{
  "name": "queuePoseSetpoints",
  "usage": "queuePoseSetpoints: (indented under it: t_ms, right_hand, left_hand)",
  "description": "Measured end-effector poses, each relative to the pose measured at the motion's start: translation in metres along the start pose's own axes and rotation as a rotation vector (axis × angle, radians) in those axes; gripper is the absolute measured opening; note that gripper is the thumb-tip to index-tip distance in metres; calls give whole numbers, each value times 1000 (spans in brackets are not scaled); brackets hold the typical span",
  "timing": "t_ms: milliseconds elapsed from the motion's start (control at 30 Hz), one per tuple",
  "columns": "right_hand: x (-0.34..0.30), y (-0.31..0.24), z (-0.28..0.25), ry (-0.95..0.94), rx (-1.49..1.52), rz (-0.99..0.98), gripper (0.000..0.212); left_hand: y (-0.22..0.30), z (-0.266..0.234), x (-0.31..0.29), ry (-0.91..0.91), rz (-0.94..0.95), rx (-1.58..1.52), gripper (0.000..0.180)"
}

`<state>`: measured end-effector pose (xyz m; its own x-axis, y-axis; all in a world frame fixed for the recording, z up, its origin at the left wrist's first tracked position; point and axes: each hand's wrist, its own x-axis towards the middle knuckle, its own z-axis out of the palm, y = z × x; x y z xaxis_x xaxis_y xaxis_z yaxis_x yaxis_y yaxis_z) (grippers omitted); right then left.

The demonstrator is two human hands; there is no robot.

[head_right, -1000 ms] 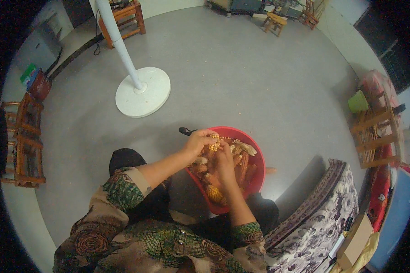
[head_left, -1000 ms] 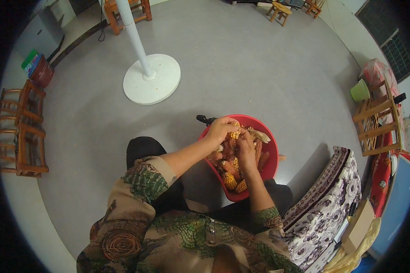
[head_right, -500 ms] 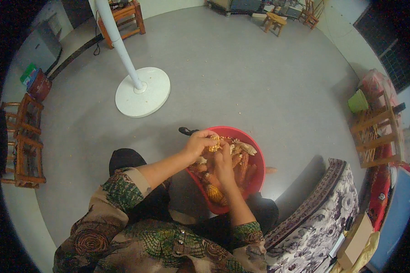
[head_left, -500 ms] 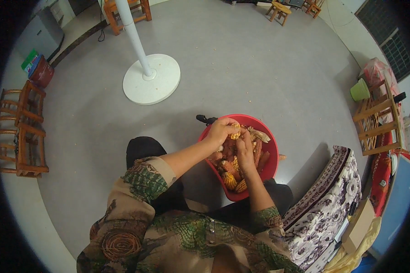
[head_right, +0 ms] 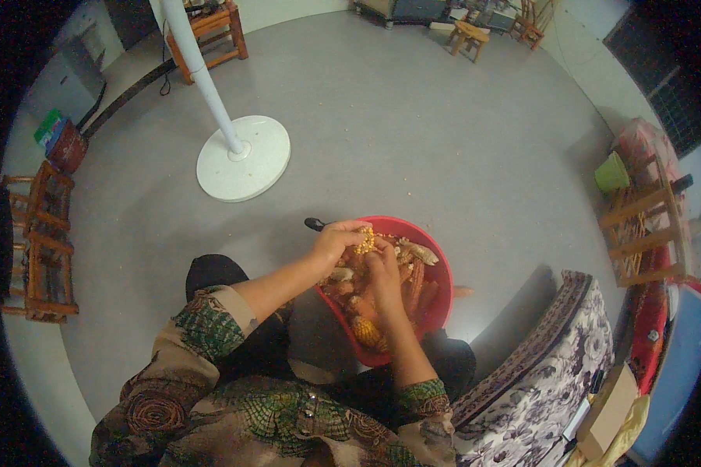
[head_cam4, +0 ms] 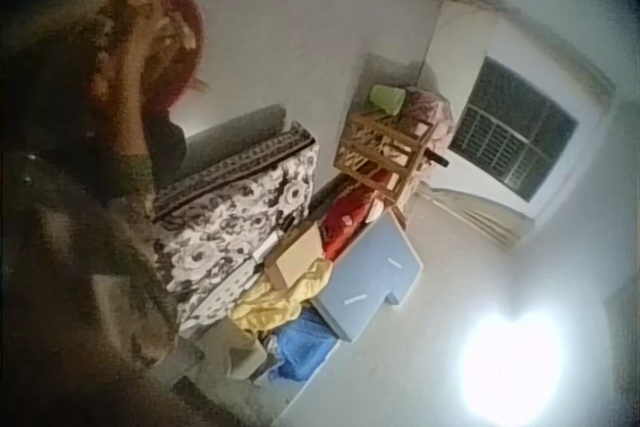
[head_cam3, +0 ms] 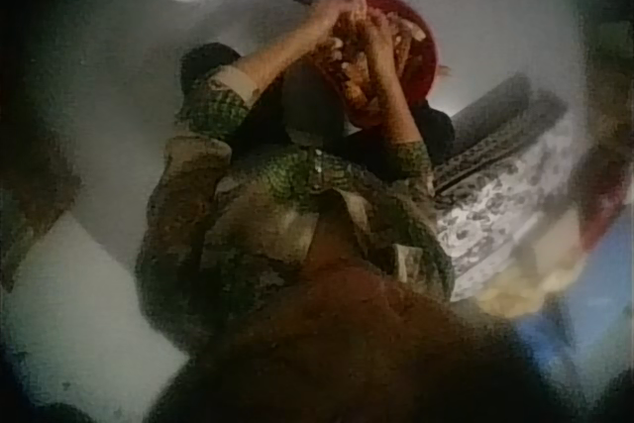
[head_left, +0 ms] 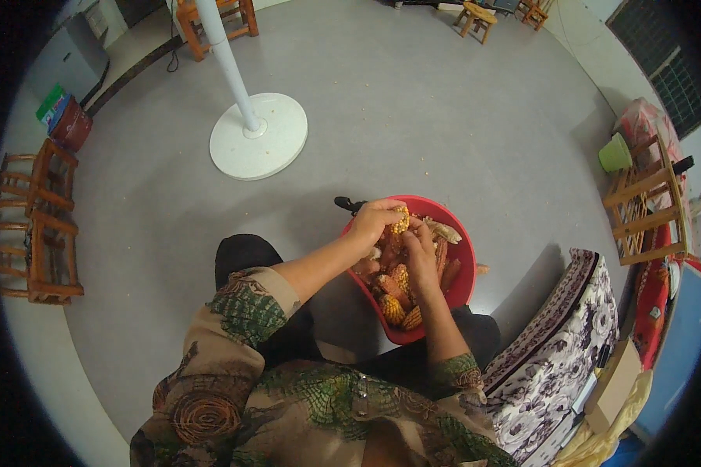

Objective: The person removes kernels from corn cobs by hand into a bucket.

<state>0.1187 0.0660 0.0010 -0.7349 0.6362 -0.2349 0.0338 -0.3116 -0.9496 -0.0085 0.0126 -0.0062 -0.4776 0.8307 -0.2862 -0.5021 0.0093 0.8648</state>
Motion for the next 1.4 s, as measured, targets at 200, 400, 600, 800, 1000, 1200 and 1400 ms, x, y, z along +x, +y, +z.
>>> queuePoseSetpoints:
  t_ms: [200, 400, 600, 800, 1000, 1200, 1400]
  right_hand:
    - [1, 5, -3, -8, -27, -41, 28]
    - [7, 23, -12, 27, -266, -197, 25]
    - [-7, -14, 1, -27, -3, 58, 26]
    - [-8, -22, 9, 6, 120, 66, 27]
    - [-1, -22, -5, 38, 290, 84, 29]
    - [-2, -27, -9, -8, 317, 166, 27]
    - [-7, -26, 0, 38, 57, 15, 22]
  left_hand:
    - [2, 4, -3, -12, -27, 135, 31]
    - [4, 5, -5, -21, -4, 187, 26]
    - [3, 2, -3, -55, 40, 256, 22]
    - [2, -3, 0, 95, -27, 294, 19]
    - [20, 9, -6, 72, -128, 51, 23]
    - [22, 10, -8, -41, -71, 51, 30]
    - [25, 8, -9, -101, -83, 74, 32]
